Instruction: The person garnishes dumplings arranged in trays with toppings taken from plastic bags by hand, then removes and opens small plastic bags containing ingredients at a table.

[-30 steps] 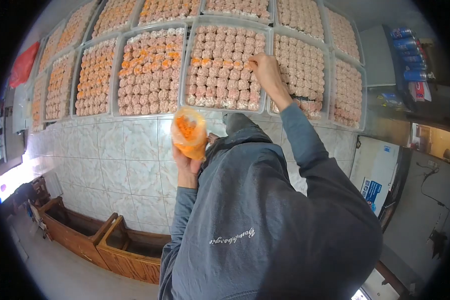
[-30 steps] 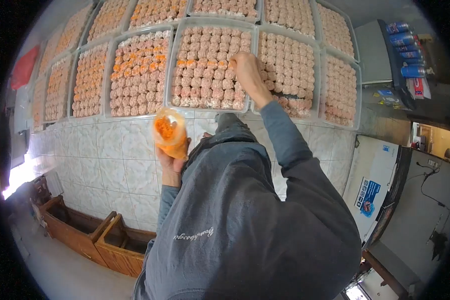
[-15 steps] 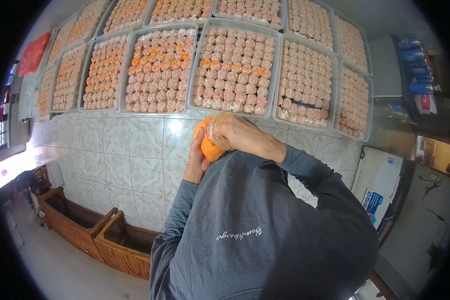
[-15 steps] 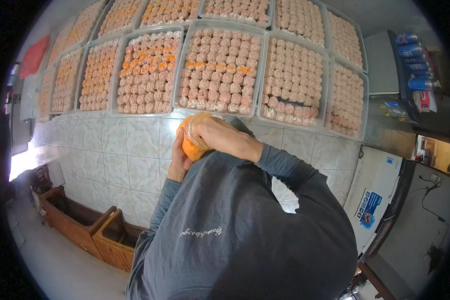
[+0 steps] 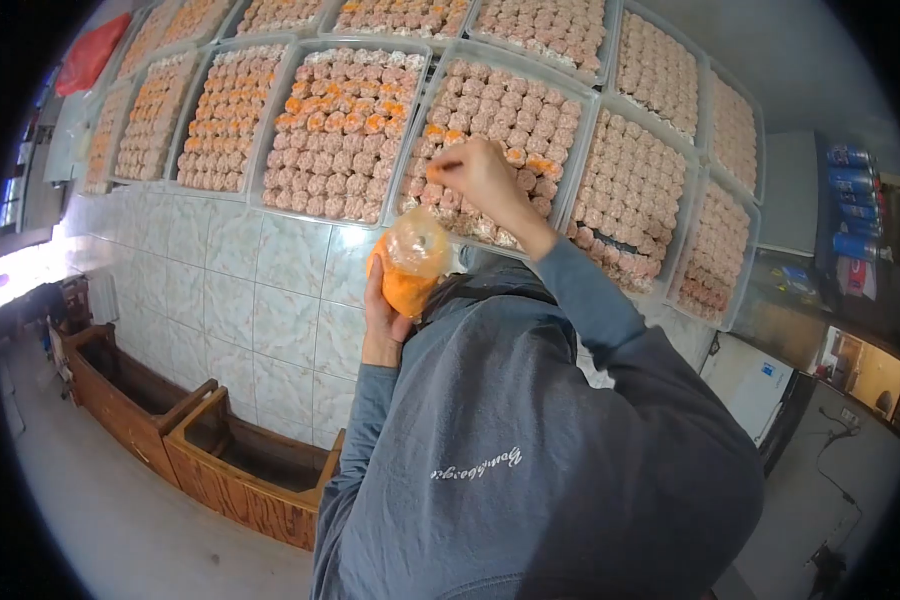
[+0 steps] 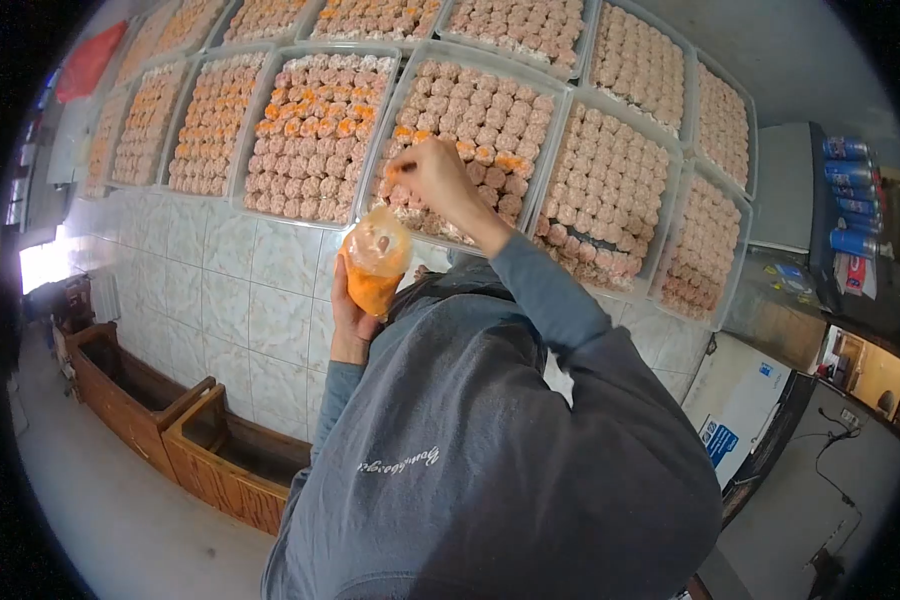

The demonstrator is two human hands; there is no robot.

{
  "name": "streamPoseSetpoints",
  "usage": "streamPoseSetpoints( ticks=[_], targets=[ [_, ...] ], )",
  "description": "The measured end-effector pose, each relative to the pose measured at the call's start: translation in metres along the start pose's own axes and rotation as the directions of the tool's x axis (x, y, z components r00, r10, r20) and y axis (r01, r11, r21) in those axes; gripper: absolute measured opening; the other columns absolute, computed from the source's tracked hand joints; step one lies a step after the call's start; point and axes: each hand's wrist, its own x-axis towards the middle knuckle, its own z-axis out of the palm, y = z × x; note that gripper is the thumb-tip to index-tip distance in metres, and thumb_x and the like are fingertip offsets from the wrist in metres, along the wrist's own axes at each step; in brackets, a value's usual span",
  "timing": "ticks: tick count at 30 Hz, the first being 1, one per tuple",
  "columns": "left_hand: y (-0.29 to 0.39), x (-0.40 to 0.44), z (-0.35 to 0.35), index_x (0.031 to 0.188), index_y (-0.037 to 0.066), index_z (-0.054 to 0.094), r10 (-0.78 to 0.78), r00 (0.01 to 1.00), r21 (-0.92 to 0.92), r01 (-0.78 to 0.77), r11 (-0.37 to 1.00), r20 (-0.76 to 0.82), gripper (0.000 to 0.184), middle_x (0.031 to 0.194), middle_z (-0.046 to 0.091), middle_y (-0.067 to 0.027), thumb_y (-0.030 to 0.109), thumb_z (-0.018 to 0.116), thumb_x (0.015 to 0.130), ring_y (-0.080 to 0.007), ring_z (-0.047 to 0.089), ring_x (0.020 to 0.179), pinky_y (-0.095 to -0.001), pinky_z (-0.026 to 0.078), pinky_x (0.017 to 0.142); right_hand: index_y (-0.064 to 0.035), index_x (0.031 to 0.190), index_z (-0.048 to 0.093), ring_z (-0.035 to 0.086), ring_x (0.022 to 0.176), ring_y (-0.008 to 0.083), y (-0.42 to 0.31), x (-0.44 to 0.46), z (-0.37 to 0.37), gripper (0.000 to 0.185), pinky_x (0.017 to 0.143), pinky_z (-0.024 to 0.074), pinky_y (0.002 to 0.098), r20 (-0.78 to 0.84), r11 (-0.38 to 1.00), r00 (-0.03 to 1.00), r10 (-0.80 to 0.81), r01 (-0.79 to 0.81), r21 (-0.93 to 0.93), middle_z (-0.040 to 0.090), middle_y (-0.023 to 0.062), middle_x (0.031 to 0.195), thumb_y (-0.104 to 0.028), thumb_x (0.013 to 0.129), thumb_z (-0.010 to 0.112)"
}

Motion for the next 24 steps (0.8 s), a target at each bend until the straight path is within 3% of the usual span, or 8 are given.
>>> streamPoseSetpoints(
  ticks=[4,7,12,13,16,19,22,24],
  targets=[
    [-0.002,-0.004,-0.006,0.150,0.012,0.041,0.039,0.998,-0.051,-0.042,0.998,-0.053,0.059,0.149,0.049,-0.0140,0.051,0.040,0.105,-0.0352,0.051,0.133,-0.0561,0.045,0.108,-0.0004,0.082,0.075,0.070,0.070,0.0313,0.038,0.044,0.040,0.010,0.067,0.0567,0.0396,-0.128,0.957,0.989,-0.070,0.030,-0.290,0.072,0.0169,0.078,-0.008,0.085,0.070],
    [-0.005,-0.002,-0.004,0.150,0.012,0.041,0.046,0.997,-0.035,-0.048,0.998,-0.058,0.059,0.149,0.049,-0.0140,0.051,0.039,0.105,-0.0359,0.051,0.133,-0.0566,0.045,0.108,-0.0011,0.076,0.070,0.066,0.078,0.0307,0.078,0.058,0.079,0.010,0.070,0.0549,0.0423,-0.270,0.968,0.956,-0.115,0.047,-0.245,0.066,0.0143,0.080,-0.002,0.083,0.064],
    [-0.003,0.006,-0.005,0.150,0.012,0.041,0.003,0.999,-0.030,-0.004,1.000,-0.036,0.061,0.149,0.049,-0.0139,0.052,0.039,0.105,-0.0368,0.051,0.132,-0.0568,0.045,0.108,0.0041,0.086,0.066,0.059,0.096,0.0294,0.079,-0.006,0.033,0.009,0.082,0.0521,0.0412,-0.228,0.947,0.973,-0.040,-0.036,-0.318,0.059,0.0161,0.095,0.003,0.083,0.058],
    [-0.002,0.007,-0.007,0.150,0.012,0.040,0.005,0.999,-0.017,-0.006,1.000,-0.037,0.062,0.148,0.050,-0.0138,0.053,0.039,0.105,-0.0370,0.051,0.132,-0.0567,0.045,0.108,0.0053,0.089,0.066,0.060,0.096,0.0300,0.075,-0.030,0.009,0.010,0.083,0.0524,0.0417,-0.201,0.879,0.976,-0.079,-0.027,-0.476,0.060,0.0168,0.097,0.004,0.083,0.058],
    [0.001,0.009,-0.006,0.150,0.012,0.040,-0.021,1.000,-0.035,0.020,0.999,-0.016,0.063,0.148,0.050,-0.0134,0.054,0.040,0.104,-0.0370,0.052,0.132,-0.0566,0.045,0.107,0.0050,0.099,0.067,0.061,0.099,0.0303,0.105,-0.088,-0.033,0.017,0.084,0.0525,0.0418,-0.277,0.821,0.929,-0.245,0.047,-0.570,0.061,0.0161,0.102,0.003,0.083,0.058],
    [-0.001,0.015,-0.006,0.150,0.012,0.041,-0.063,0.998,-0.063,0.063,0.996,-0.009,0.063,0.147,0.051,-0.0130,0.055,0.040,0.104,-0.0366,0.052,0.131,-0.0566,0.046,0.107,0.0042,0.105,0.069,0.061,0.103,0.0306,0.105,-0.110,-0.051,0.024,0.085,0.0531,0.0398,-0.265,0.793,0.941,-0.212,0.007,-0.610,0.063,0.0162,0.106,0.003,0.083,0.059],
    [0.001,0.017,-0.005,0.150,0.012,0.041,-0.096,0.995,-0.034,0.096,0.995,-0.007,0.063,0.146,0.052,-0.0127,0.055,0.040,0.104,-0.0361,0.053,0.130,-0.0565,0.046,0.107,0.0033,0.100,0.071,0.064,0.094,0.0323,0.095,-0.094,-0.044,0.021,0.082,0.0544,0.0396,-0.235,0.724,0.972,-0.008,-0.157,-0.672,0.065,0.0158,0.098,0.003,0.083,0.060],
    [0.001,0.016,-0.006,0.149,0.012,0.042,-0.109,0.994,-0.021,0.109,0.994,0.009,0.063,0.146,0.052,-0.0127,0.055,0.041,0.104,-0.0359,0.053,0.130,-0.0563,0.046,0.107,0.0033,0.085,0.071,0.066,0.082,0.0333,0.087,-0.076,-0.039,0.011,0.076,0.0549,0.0412,-0.251,0.830,0.964,0.084,-0.207,-0.518,0.064,0.0156,0.086,0.001,0.083,0.060]
  ],
)
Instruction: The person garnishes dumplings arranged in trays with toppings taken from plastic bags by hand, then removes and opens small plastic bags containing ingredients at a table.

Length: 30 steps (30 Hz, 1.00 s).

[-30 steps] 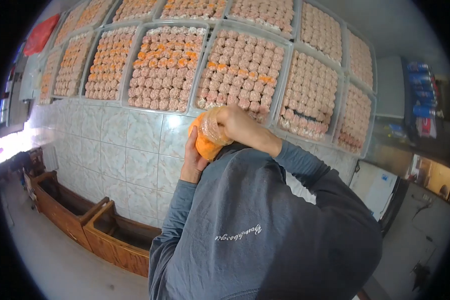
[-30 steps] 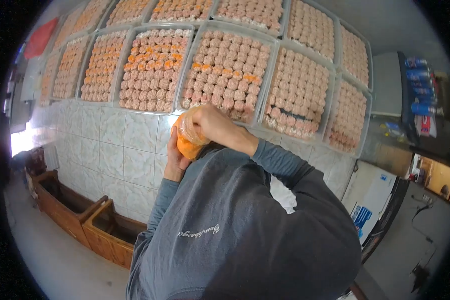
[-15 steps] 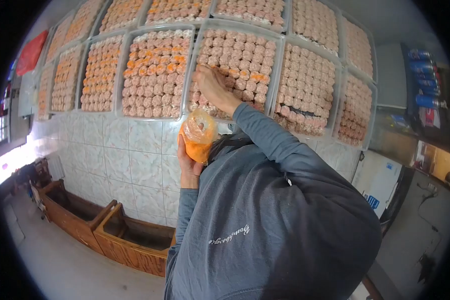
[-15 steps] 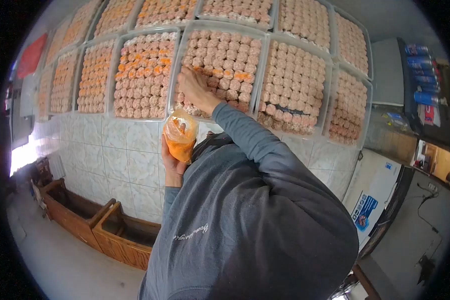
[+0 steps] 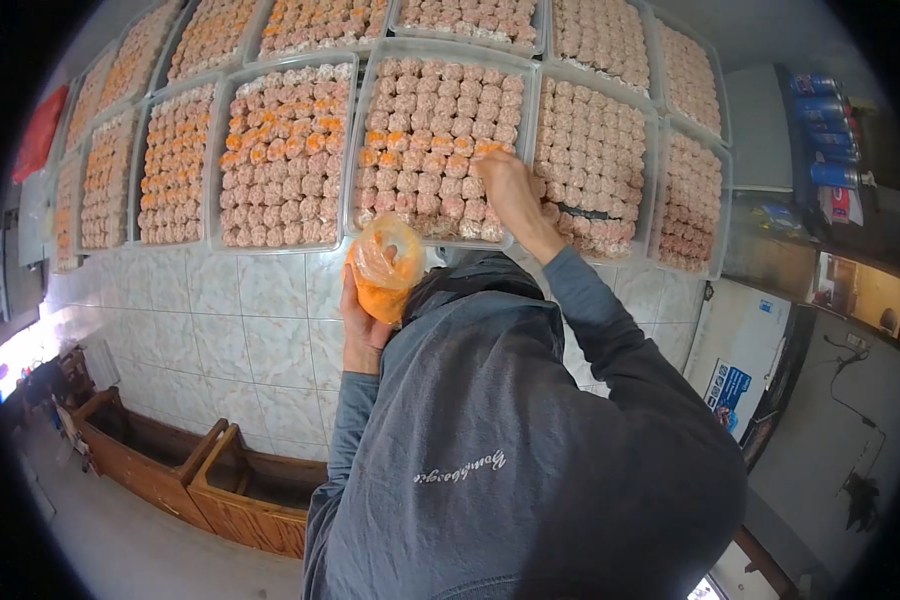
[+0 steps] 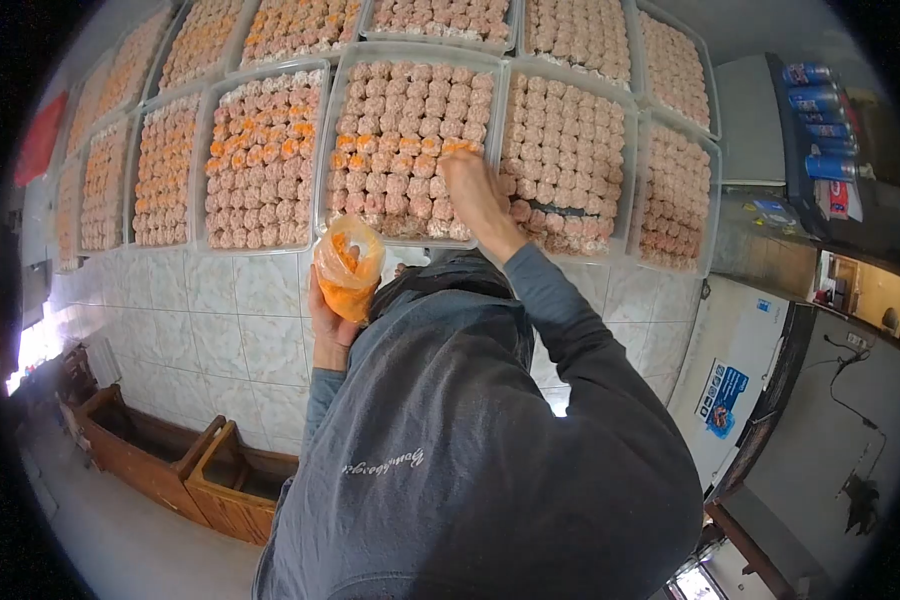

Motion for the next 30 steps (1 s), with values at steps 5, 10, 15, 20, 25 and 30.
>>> streamPoseSetpoints(
  ticks=[5,10,15,20,25,30],
  targets=[
    [-0.005,0.007,-0.014,0.153,0.014,0.036,-0.002,0.998,-0.057,0.006,0.998,0.065,0.058,0.149,0.048,-0.0166,0.048,0.040,0.106,-0.0349,0.049,0.135,-0.0548,0.041,0.113,0.0036,0.073,0.064,0.065,0.074,0.0335,-0.050,0.033,0.032,0.011,0.070,0.0536,0.0425,-0.230,0.956,0.967,-0.113,0.169,0.239,0.061,0.0156,0.079,-0.001,0.083,0.061],
    [0.004,0.002,0.012,0.152,0.013,0.037,-0.026,0.993,-0.087,0.036,0.996,0.116,0.057,0.149,0.048,-0.0157,0.047,0.041,0.106,-0.0343,0.051,0.134,-0.0528,0.042,0.112,-0.0008,0.095,0.074,0.069,0.086,0.0331,-0.077,0.020,0.007,0.014,0.074,0.0545,0.0377,-0.239,0.959,0.963,-0.127,0.180,0.219,0.069,0.0178,0.095,-0.004,0.085,0.064],
    [0.000,0.002,0.016,0.151,0.009,0.039,-0.120,0.989,-0.055,0.125,0.991,0.086,0.059,0.148,0.049,-0.0148,0.047,0.042,0.106,-0.0321,0.051,0.134,-0.0494,0.043,0.112,0.0071,0.088,0.069,0.069,0.082,0.0387,-0.144,-0.033,-0.048,0.013,0.072,0.0557,0.0422,0.289,0.869,0.864,-0.412,0.276,0.411,0.068,0.0225,0.086,-0.002,0.081,0.066],
    [0.002,0.005,0.030,0.152,0.011,0.037,-0.098,0.991,0.113,0.088,0.990,0.090,0.058,0.151,0.047,-0.0137,0.047,0.040,0.106,-0.0306,0.047,0.138,-0.0483,0.041,0.114,0.0086,0.084,0.068,0.069,0.082,0.0404,-0.119,-0.045,0.000,0.012,0.072,0.0569,0.0416,0.312,0.899,0.865,-0.394,0.291,0.328,0.067,0.0260,0.085,-0.001,0.078,0.065],
    [-0.001,0.011,0.034,0.152,0.011,0.037,-0.110,0.992,0.143,0.100,0.985,0.060,0.059,0.151,0.047,-0.0138,0.048,0.041,0.106,-0.0309,0.048,0.137,-0.0489,0.041,0.114,0.0092,0.088,0.069,0.070,0.079,0.0397,-0.120,-0.026,-0.013,0.014,0.072,0.0575,0.0412,0.384,0.958,0.882,-0.272,0.213,0.190,0.068,0.0261,0.085,0.000,0.077,0.067],
    [0.007,0.013,0.017,0.151,0.013,0.039,-0.004,1.000,0.091,0.003,0.996,0.003,0.061,0.149,0.049,-0.0131,0.052,0.039,0.105,-0.0324,0.050,0.135,-0.0537,0.044,0.110,0.0011,0.091,0.076,0.070,0.070,0.0352,-0.108,0.020,-0.044,0.016,0.067,0.0573,0.0378,0.090,0.849,0.974,-0.209,0.135,0.510,0.073,0.0209,0.090,-0.006,0.077,0.074]
  ],
)
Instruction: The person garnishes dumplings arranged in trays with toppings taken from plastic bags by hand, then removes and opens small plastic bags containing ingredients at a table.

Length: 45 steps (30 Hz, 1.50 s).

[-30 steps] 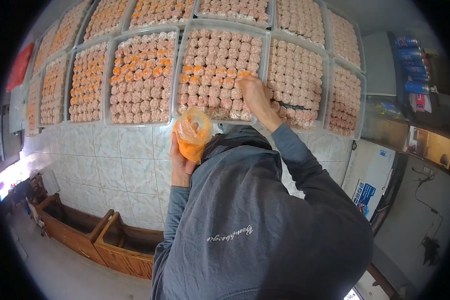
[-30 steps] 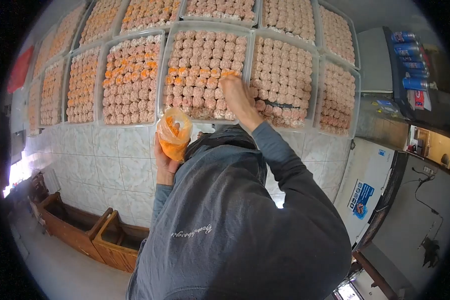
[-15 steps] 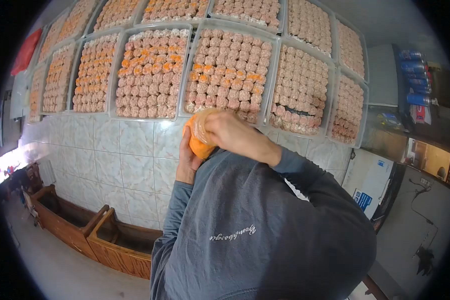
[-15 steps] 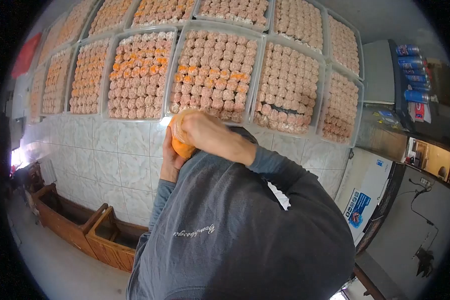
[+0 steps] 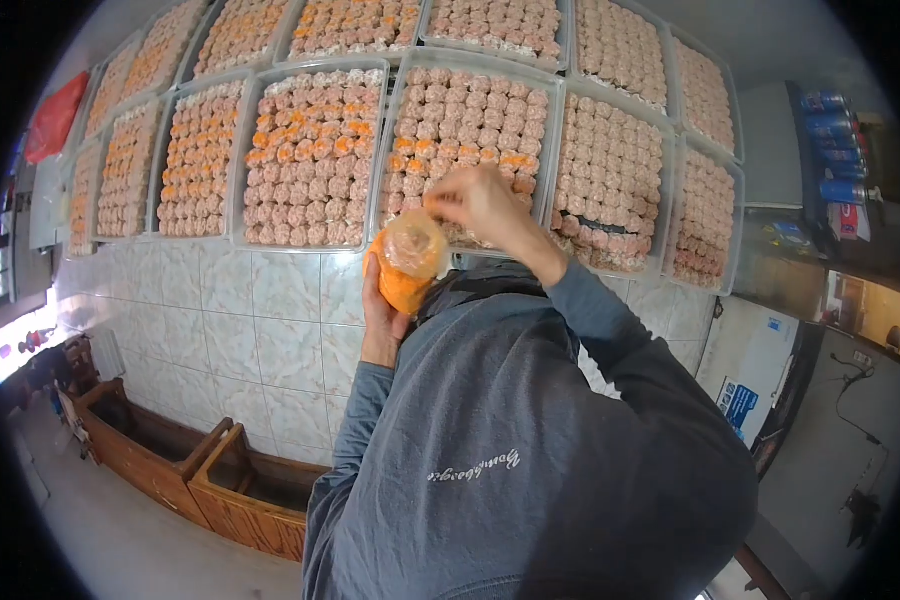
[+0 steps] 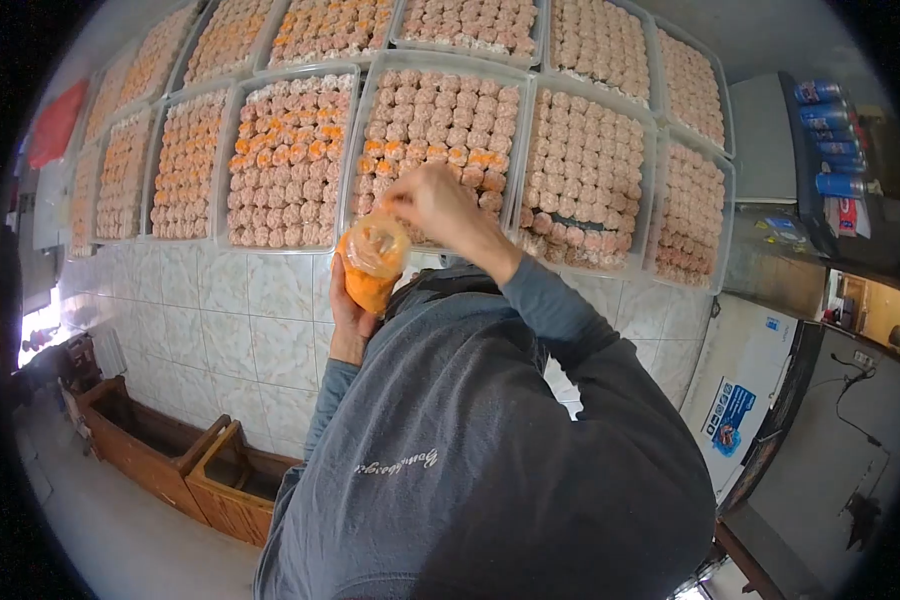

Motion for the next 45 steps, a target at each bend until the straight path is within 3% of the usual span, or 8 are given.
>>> streamPoseSetpoints(
  ticks=[4,7,10,14,17,27,34,45],
  targets=[
    [0.001,-0.005,-0.026,0.148,0.013,0.043,0.030,1.000,-0.038,-0.030,0.999,0.002,0.060,0.145,0.052,-0.0123,0.054,0.038,0.105,-0.0332,0.054,0.130,-0.0555,0.046,0.106,-0.0004,0.088,0.077,0.070,0.072,0.0307,0.081,0.035,0.030,0.011,0.070,0.0565,0.0367,-0.104,0.981,0.988,0.110,-0.125,-0.150,0.073,0.0182,0.089,-0.008,0.079,0.075],
    [-0.001,-0.010,-0.027,0.147,0.013,0.044,0.070,0.998,-0.031,-0.070,0.997,-0.006,0.059,0.144,0.053,-0.0122,0.053,0.038,0.105,-0.0328,0.055,0.129,-0.0537,0.047,0.106,0.0006,0.088,0.076,0.070,0.077,0.0286,0.105,0.040,0.044,0.011,0.074,0.0557,0.0377,-0.049,0.868,0.989,-0.136,0.096,-0.487,0.073,0.0167,0.087,-0.007,0.080,0.074],
    [-0.002,-0.011,-0.024,0.147,0.012,0.045,0.069,0.997,-0.084,-0.071,0.994,-0.021,0.060,0.145,0.053,-0.0123,0.053,0.039,0.105,-0.0320,0.054,0.129,-0.0509,0.047,0.107,0.0015,0.086,0.075,0.069,0.079,0.0283,0.053,0.014,0.029,0.011,0.074,0.0548,0.0398,-0.115,0.968,0.993,-0.009,-0.020,-0.251,0.071,0.0163,0.085,-0.007,0.079,0.074],
    [0.000,-0.013,-0.008,0.152,0.010,0.038,-0.049,0.999,-0.108,0.051,0.993,0.019,0.063,0.148,0.050,-0.0159,0.053,0.037,0.105,-0.0327,0.050,0.135,-0.0494,0.042,0.113,0.0044,0.081,0.071,0.067,0.078,0.0358,-0.015,-0.025,0.036,0.015,0.074,0.0540,0.0423,0.296,0.994,0.955,-0.028,-0.003,0.106,0.068,0.0203,0.085,-0.011,0.082,0.069],
    [-0.001,-0.011,-0.005,0.152,0.011,0.038,-0.075,0.997,0.010,0.075,0.997,-0.031,0.067,0.149,0.049,-0.0148,0.058,0.036,0.104,-0.0321,0.050,0.135,-0.0488,0.043,0.112,0.0061,0.078,0.066,0.065,0.078,0.0402,0.001,-0.036,0.084,0.016,0.072,0.0531,0.0438,0.165,0.980,0.967,-0.194,0.197,-0.002,0.066,0.0237,0.083,-0.010,0.081,0.068],
    [-0.003,-0.009,0.008,0.151,0.013,0.039,-0.074,0.995,0.034,0.076,0.996,-0.065,0.071,0.148,0.050,-0.0135,0.064,0.032,0.102,-0.0306,0.050,0.135,-0.0472,0.045,0.111,0.0047,0.070,0.061,0.061,0.073,0.0436,-0.008,-0.037,0.086,0.014,0.066,0.0506,0.0463,-0.004,0.983,0.986,-0.166,0.165,0.076,0.061,0.0253,0.075,-0.005,0.079,0.067],
    [0.001,-0.008,-0.008,0.150,0.012,0.040,0.032,0.999,-0.046,-0.033,0.998,-0.021,0.072,0.147,0.051,-0.0139,0.064,0.036,0.101,-0.0315,0.053,0.132,-0.0478,0.046,0.109,0.0001,0.092,0.077,0.074,0.074,0.0207,-0.006,-0.002,0.046,0.015,0.070,0.0576,0.0325,0.054,0.969,0.997,0.062,-0.073,0.236,0.075,0.0161,0.090,-0.006,0.078,0.075],
    [-0.006,-0.025,-0.023,0.150,0.012,0.039,0.006,0.996,-0.088,-0.014,0.996,-0.091,0.071,0.148,0.049,-0.0144,0.063,0.039,0.101,-0.0343,0.051,0.132,-0.0514,0.045,0.109,0.0015,0.083,0.067,0.065,0.100,0.0314,0.076,0.038,0.107,0.009,0.078,0.0551,0.0418,-0.101,0.905,0.984,-0.144,0.089,-0.417,0.064,0.0144,0.099,-0.001,0.080,0.059]
  ],
)
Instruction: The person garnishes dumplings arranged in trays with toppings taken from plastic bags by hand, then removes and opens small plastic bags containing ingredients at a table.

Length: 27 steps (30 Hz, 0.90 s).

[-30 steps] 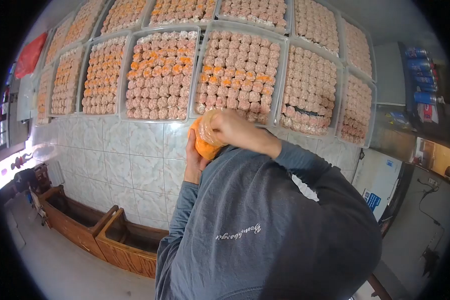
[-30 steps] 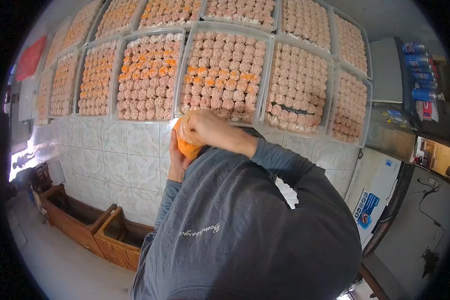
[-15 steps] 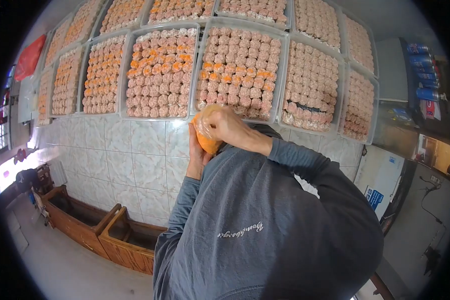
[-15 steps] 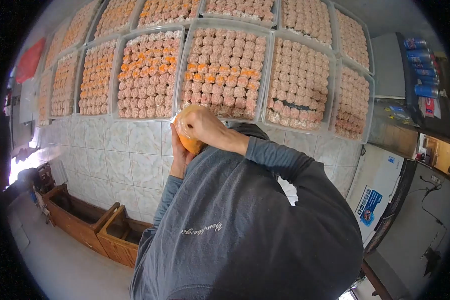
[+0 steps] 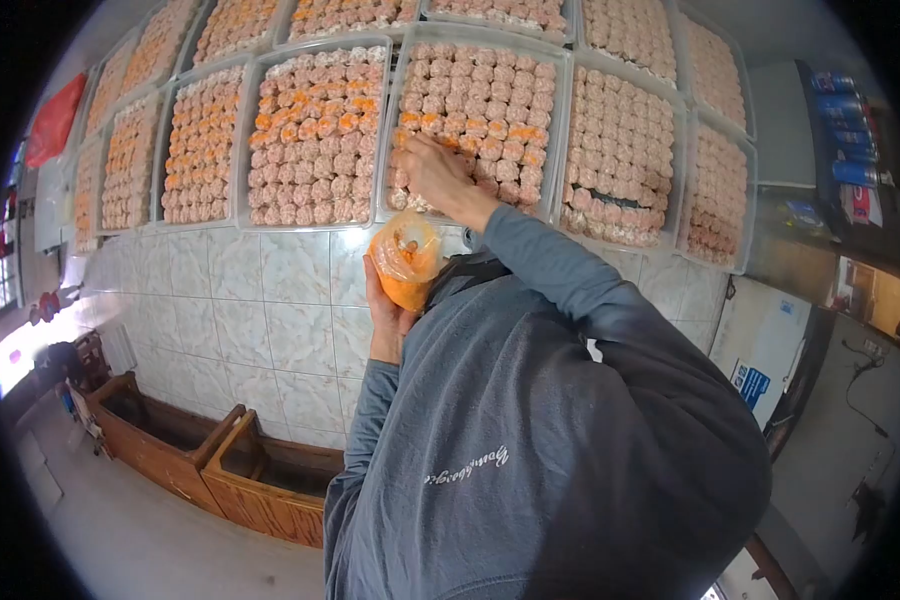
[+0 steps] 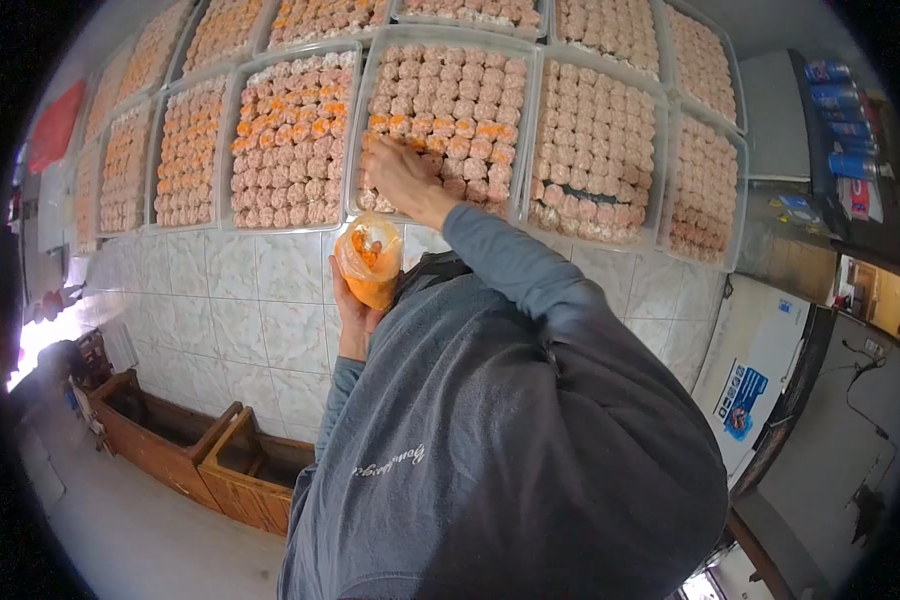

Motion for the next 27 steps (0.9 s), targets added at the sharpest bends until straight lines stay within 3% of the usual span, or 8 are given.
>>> streamPoseSetpoints(
  ticks=[2,4,9,14,16,19,22,27],
  targets=[
    [-0.001,0.000,-0.014,0.151,0.012,0.039,0.003,1.000,-0.023,-0.003,1.000,-0.003,0.071,0.149,0.047,-0.0147,0.063,0.039,0.102,-0.0345,0.050,0.133,-0.0514,0.046,0.109,0.0009,0.089,0.068,0.062,0.108,0.0302,0.011,-0.028,-0.028,0.011,0.090,0.0532,0.0387,0.152,0.998,0.988,0.030,-0.021,-0.061,0.065,0.0145,0.104,0.000,0.081,0.060],
    [-0.001,-0.004,-0.012,0.147,0.013,0.043,-0.002,0.999,-0.009,0.002,1.000,-0.037,0.070,0.140,0.054,-0.0134,0.066,0.039,0.100,-0.0339,0.057,0.122,-0.0501,0.051,0.098,0.0039,0.101,0.070,0.062,0.107,0.0310,0.046,-0.072,-0.048,0.022,0.092,0.0523,0.0379,-0.098,0.989,0.990,-0.096,0.084,-0.123,0.066,0.0169,0.111,0.002,0.081,0.063],
    [-0.008,-0.008,-0.017,0.143,0.015,0.048,-0.049,0.997,-0.005,0.048,0.999,-0.055,0.069,0.131,0.060,-0.0122,0.067,0.038,0.099,-0.0336,0.064,0.111,-0.0489,0.058,0.087,0.0053,0.106,0.068,0.061,0.106,0.0316,0.071,-0.129,-0.103,0.025,0.087,0.0542,0.0387,-0.015,0.961,0.999,0.038,-0.040,-0.273,0.063,0.0174,0.110,0.000,0.082,0.062],
    [-0.019,-0.015,-0.022,0.146,0.014,0.045,-0.104,0.994,-0.011,0.103,0.995,-0.046,0.068,0.139,0.056,-0.0129,0.064,0.037,0.101,-0.0333,0.062,0.118,-0.0494,0.058,0.088,0.0045,0.087,0.072,0.066,0.090,0.0340,0.060,-0.093,-0.096,0.012,0.079,0.0551,0.0399,0.050,0.920,0.954,0.296,-0.270,-0.283,0.066,0.0173,0.091,-0.001,0.079,0.064],
    [-0.020,-0.018,-0.024,0.146,0.014,0.044,-0.125,0.992,-0.008,0.125,0.992,-0.012,0.068,0.139,0.055,-0.0129,0.064,0.038,0.101,-0.0334,0.061,0.119,-0.0497,0.058,0.088,0.0021,0.087,0.074,0.068,0.078,0.0347,0.044,-0.073,-0.084,0.010,0.071,0.0550,0.0407,-0.228,0.984,0.959,0.168,-0.149,0.099,0.068,0.0163,0.083,0.000,0.080,0.067],
    [-0.019,-0.021,-0.028,0.146,0.014,0.044,-0.124,0.992,0.018,0.124,0.992,0.024,0.067,0.139,0.055,-0.0129,0.063,0.038,0.101,-0.0336,0.061,0.120,-0.0506,0.059,0.088,0.0036,0.085,0.074,0.069,0.082,0.0343,0.020,-0.048,-0.066,0.009,0.073,0.0551,0.0403,-0.211,0.970,0.963,0.167,-0.122,0.212,0.070,0.0176,0.088,-0.001,0.083,0.067],
    [-0.019,-0.023,-0.027,0.146,0.014,0.044,-0.091,0.995,0.034,0.090,0.995,0.029,0.067,0.138,0.056,-0.0127,0.063,0.038,0.102,-0.0338,0.061,0.119,-0.0516,0.058,0.088,0.0033,0.090,0.074,0.069,0.084,0.0346,0.028,-0.035,-0.035,0.011,0.075,0.0554,0.0401,-0.022,0.976,0.975,0.219,-0.219,-0.001,0.071,0.0174,0.091,-0.001,0.083,0.068],
    [-0.019,-0.018,-0.032,0.146,0.014,0.044,-0.073,0.997,-0.008,0.073,0.997,0.027,0.066,0.137,0.057,-0.0128,0.062,0.038,0.102,-0.0343,0.061,0.118,-0.0523,0.059,0.086,0.0034,0.100,0.073,0.070,0.086,0.0333,0.015,-0.023,-0.028,0.018,0.077,0.0554,0.0402,-0.096,0.984,0.991,0.096,-0.080,0.162,0.071,0.0173,0.100,-0.002,0.084,0.066]
  ],
)
